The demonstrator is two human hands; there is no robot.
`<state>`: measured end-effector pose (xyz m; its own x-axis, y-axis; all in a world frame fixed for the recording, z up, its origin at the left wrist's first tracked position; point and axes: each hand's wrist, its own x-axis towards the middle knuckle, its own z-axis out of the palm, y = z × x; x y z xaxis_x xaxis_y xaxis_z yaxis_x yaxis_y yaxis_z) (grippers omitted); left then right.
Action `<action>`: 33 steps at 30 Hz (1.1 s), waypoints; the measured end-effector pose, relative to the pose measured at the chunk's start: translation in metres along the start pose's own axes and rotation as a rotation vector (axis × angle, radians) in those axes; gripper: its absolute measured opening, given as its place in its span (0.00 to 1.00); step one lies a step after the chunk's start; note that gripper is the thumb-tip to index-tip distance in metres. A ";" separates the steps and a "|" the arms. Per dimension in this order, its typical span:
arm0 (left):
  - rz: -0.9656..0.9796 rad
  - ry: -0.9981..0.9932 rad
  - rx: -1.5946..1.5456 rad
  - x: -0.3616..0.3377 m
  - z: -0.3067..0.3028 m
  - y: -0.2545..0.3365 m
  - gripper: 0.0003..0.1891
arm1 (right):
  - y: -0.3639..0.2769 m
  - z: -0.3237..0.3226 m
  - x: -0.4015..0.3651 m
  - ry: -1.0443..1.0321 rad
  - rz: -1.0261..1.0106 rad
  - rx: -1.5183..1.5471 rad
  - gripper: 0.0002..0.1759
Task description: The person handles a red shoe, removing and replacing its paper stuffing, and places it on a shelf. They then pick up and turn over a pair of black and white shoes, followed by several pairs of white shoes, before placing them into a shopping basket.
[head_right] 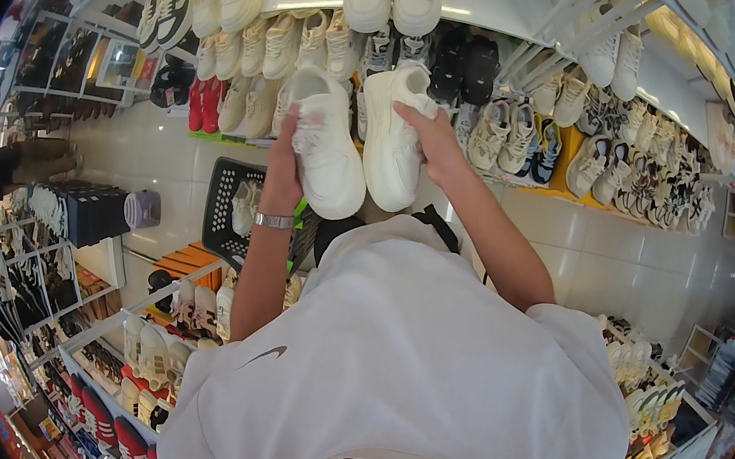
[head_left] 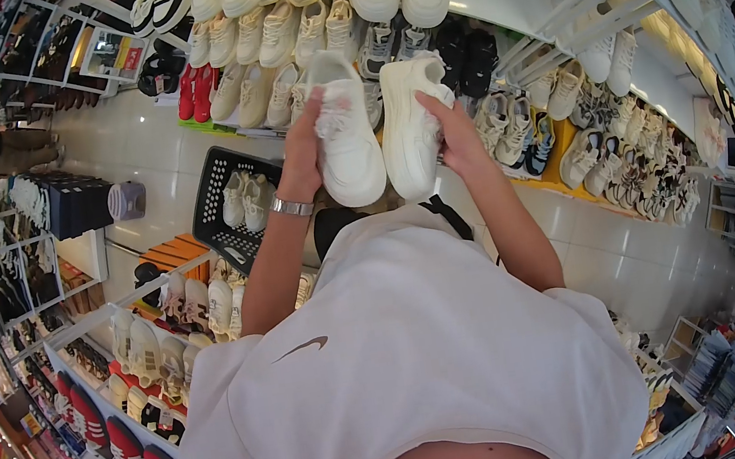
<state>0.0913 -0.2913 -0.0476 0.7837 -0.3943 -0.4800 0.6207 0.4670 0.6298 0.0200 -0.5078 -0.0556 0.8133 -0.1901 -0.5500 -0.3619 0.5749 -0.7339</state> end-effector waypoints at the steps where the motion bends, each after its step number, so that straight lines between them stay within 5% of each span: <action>1: -0.027 -0.001 0.109 -0.001 0.002 -0.002 0.22 | 0.005 -0.001 0.004 -0.002 0.003 -0.002 0.40; 6: -0.051 0.030 0.257 -0.003 0.008 -0.018 0.24 | 0.021 -0.003 0.016 0.105 -0.224 -0.398 0.54; 12: 0.004 0.095 0.431 -0.004 0.006 -0.023 0.27 | 0.026 -0.005 0.014 0.125 -0.289 -0.564 0.53; 26: 0.168 0.014 0.337 0.000 -0.023 0.001 0.40 | -0.001 0.029 0.006 -0.078 -0.332 -0.431 0.45; 28: 0.202 -0.131 0.401 -0.009 -0.011 0.028 0.41 | -0.004 0.039 0.017 -0.042 -0.328 -0.442 0.45; 33: 0.315 -0.012 0.351 0.028 -0.044 0.060 0.41 | -0.027 0.081 0.052 -0.089 -0.380 -0.429 0.48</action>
<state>0.1518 -0.2401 -0.0502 0.9308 -0.2868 -0.2267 0.3055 0.2700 0.9131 0.1088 -0.4683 -0.0318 0.9505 -0.2421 -0.1945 -0.1744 0.1022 -0.9794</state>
